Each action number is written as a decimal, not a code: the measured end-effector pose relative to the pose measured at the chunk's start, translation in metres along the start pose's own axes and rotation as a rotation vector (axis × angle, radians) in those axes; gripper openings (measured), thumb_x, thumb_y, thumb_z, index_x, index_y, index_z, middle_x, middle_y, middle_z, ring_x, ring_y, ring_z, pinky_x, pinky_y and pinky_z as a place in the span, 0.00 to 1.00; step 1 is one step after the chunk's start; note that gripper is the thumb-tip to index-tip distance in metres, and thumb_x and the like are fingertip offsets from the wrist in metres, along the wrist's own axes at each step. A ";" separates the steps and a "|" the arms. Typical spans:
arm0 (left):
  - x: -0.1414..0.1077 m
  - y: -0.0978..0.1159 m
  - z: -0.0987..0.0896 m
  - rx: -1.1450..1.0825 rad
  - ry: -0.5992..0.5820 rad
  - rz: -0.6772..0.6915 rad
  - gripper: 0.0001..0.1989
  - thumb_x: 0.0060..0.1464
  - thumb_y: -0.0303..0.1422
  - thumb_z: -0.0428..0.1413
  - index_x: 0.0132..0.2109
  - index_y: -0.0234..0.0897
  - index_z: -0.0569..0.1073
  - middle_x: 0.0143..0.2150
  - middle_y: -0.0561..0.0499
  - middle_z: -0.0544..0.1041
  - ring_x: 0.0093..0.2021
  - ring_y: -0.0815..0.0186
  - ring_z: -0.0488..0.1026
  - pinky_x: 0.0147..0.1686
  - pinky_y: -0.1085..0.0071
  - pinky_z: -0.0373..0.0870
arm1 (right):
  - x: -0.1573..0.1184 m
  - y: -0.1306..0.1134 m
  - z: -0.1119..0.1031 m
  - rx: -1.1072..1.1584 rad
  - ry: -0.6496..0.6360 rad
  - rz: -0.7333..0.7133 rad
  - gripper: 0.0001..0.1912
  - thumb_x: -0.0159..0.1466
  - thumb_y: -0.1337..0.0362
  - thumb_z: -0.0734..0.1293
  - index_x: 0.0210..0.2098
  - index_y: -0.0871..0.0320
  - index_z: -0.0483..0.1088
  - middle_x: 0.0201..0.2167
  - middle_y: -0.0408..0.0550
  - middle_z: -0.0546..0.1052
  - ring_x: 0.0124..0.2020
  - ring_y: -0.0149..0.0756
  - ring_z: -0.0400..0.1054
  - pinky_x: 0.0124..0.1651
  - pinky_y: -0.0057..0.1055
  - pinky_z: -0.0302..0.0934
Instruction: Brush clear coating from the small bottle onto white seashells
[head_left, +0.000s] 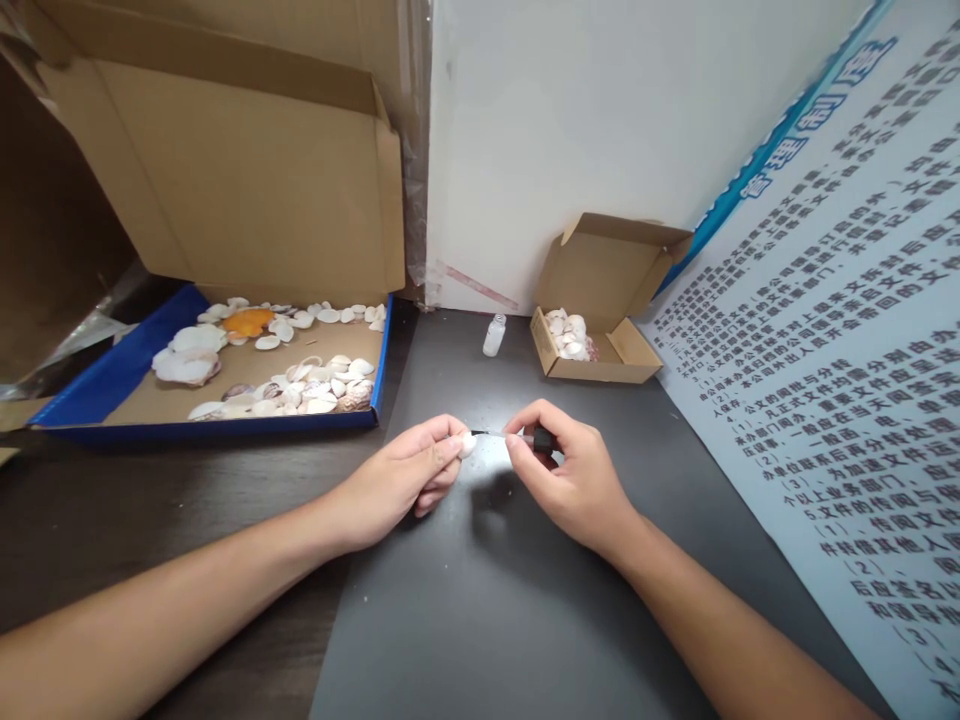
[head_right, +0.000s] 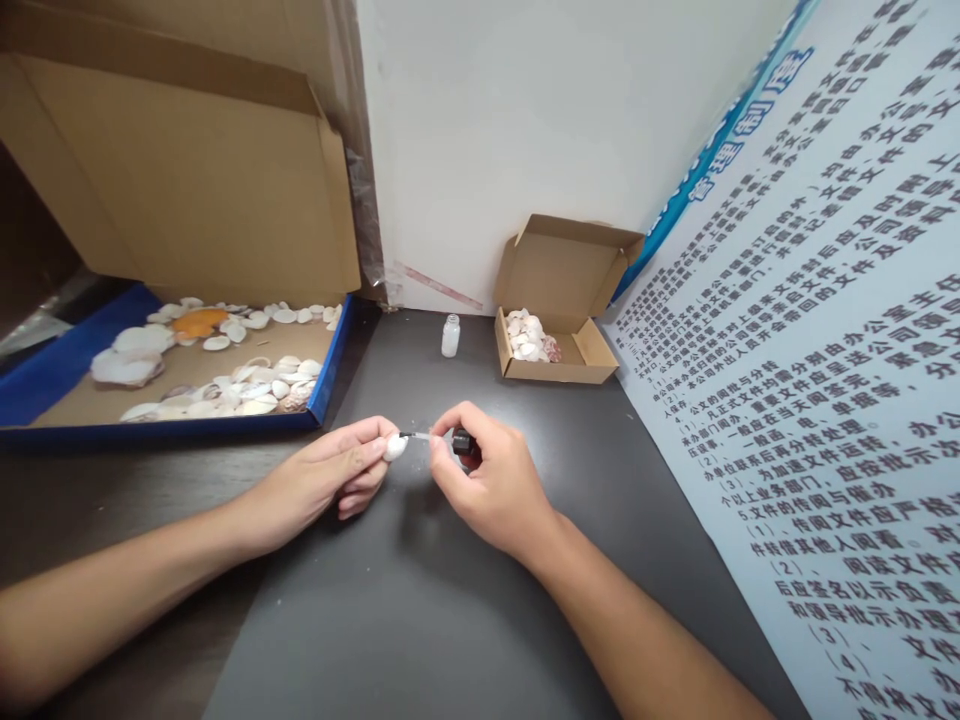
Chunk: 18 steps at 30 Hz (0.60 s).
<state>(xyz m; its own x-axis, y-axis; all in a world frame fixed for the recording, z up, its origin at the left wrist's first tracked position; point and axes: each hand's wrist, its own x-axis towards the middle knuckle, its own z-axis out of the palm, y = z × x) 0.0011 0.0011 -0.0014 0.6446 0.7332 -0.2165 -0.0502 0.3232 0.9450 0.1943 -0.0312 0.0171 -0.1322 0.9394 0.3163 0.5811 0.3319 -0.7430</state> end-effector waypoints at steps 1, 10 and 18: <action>0.000 0.000 0.000 -0.010 0.002 -0.002 0.13 0.62 0.43 0.51 0.36 0.38 0.61 0.21 0.62 0.55 0.20 0.75 0.50 0.20 0.79 0.53 | 0.000 0.000 -0.001 0.010 -0.008 -0.006 0.03 0.62 0.67 0.63 0.31 0.57 0.67 0.21 0.37 0.63 0.20 0.26 0.56 0.24 0.23 0.52; 0.001 0.006 0.002 -0.122 0.052 -0.039 0.06 0.60 0.33 0.50 0.35 0.39 0.59 0.20 0.62 0.59 0.16 0.76 0.53 0.16 0.80 0.56 | 0.002 -0.001 -0.003 -0.023 -0.019 -0.003 0.03 0.61 0.67 0.63 0.30 0.56 0.67 0.21 0.38 0.65 0.20 0.27 0.57 0.25 0.24 0.53; 0.000 0.007 0.002 -0.106 0.044 -0.039 0.04 0.59 0.30 0.48 0.34 0.39 0.60 0.21 0.59 0.68 0.13 0.76 0.57 0.15 0.78 0.61 | -0.001 0.000 0.000 -0.056 -0.044 0.032 0.03 0.60 0.69 0.64 0.30 0.57 0.68 0.19 0.37 0.66 0.20 0.27 0.58 0.25 0.23 0.54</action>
<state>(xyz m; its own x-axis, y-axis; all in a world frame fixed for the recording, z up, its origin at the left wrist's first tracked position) 0.0028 0.0021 0.0058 0.6140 0.7433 -0.2657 -0.1075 0.4122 0.9047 0.1946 -0.0324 0.0165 -0.1472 0.9527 0.2660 0.6294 0.2976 -0.7179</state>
